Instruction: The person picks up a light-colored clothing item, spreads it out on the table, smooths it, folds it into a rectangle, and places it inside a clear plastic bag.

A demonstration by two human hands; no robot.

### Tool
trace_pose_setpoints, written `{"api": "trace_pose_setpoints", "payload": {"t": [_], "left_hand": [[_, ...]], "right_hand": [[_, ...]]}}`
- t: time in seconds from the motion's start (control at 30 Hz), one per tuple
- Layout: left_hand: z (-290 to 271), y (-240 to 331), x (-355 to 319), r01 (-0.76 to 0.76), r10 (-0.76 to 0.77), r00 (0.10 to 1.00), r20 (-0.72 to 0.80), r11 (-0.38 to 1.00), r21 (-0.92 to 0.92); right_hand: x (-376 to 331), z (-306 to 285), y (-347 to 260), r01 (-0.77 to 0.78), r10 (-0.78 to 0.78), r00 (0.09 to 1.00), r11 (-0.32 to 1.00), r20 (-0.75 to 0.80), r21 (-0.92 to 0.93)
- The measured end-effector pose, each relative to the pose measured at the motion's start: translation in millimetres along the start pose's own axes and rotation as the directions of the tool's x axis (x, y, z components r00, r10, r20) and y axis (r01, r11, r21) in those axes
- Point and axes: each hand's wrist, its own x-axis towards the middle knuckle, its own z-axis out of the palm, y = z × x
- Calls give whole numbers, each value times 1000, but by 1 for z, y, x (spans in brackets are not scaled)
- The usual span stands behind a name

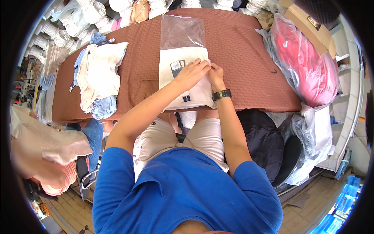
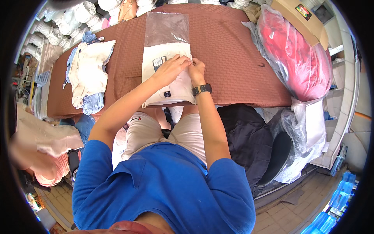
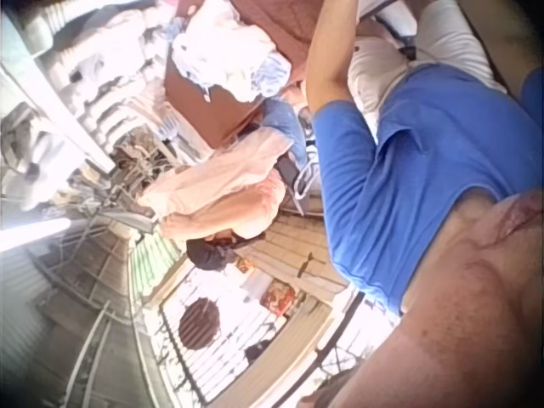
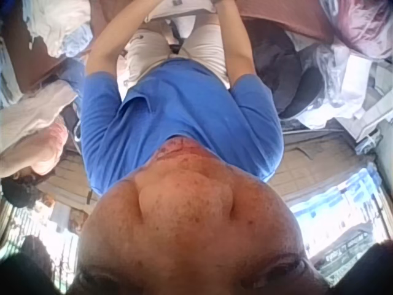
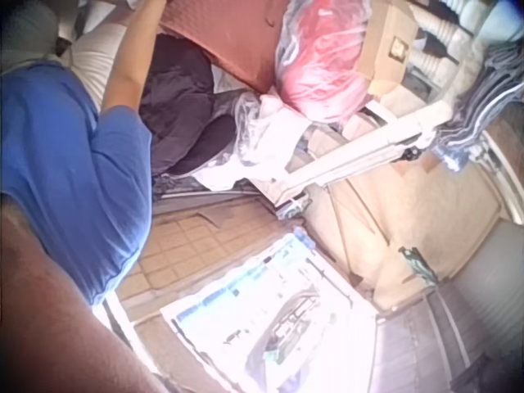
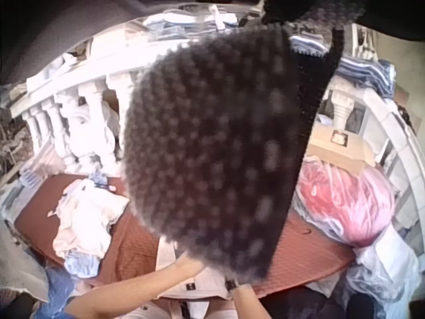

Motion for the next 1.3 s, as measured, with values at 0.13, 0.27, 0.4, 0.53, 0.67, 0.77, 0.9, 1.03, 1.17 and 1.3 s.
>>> {"api": "trace_pose_setpoints", "payload": {"t": [0.13, 0.27, 0.4, 0.53, 0.67, 0.77, 0.9, 1.03, 1.17, 1.3], "left_hand": [[-3, -11, -23, -37, 13, 986, -166, 989, -143], [-21, -25, -61, 383, -487, 777, -399, 869, -314], [10, -63, -138, 759, -795, 601, -87, 601, -248], [5, -31, -152, 804, -821, 524, 225, 389, -450], [3, -20, -152, 810, -781, 507, 364, 287, -511], [6, -16, -153, 659, -740, 498, 452, -15, -752], [0, 2, -146, 329, -568, 563, 600, -512, -793], [7, -1, -144, 275, -460, 607, 648, -643, -715], [4, 9, -136, 118, -500, 609, 616, -711, -693], [18, 4, -139, 49, -458, 684, 568, -748, -662]], "right_hand": [[-13, 3, -8, 110, -174, 976, 915, -134, -388], [-48, -20, -33, 66, -117, 992, 760, -37, -647], [-87, -23, -48, 37, 13, 998, 631, 58, -775], [-90, -29, -25, 103, -38, 994, 673, 104, -732], [-95, -25, -29, 124, -51, 991, 673, 121, -729], [-101, -34, -37, -52, 178, 968, 836, 180, -547], [-114, -37, -33, -290, 297, 936, 955, 190, -66], [-123, -34, -35, -364, 340, 928, 914, 151, 182], [-134, -37, -20, -409, 363, 912, 788, 190, 460], [-164, -15, -33, -322, 229, 946, 733, 229, 599]]}}
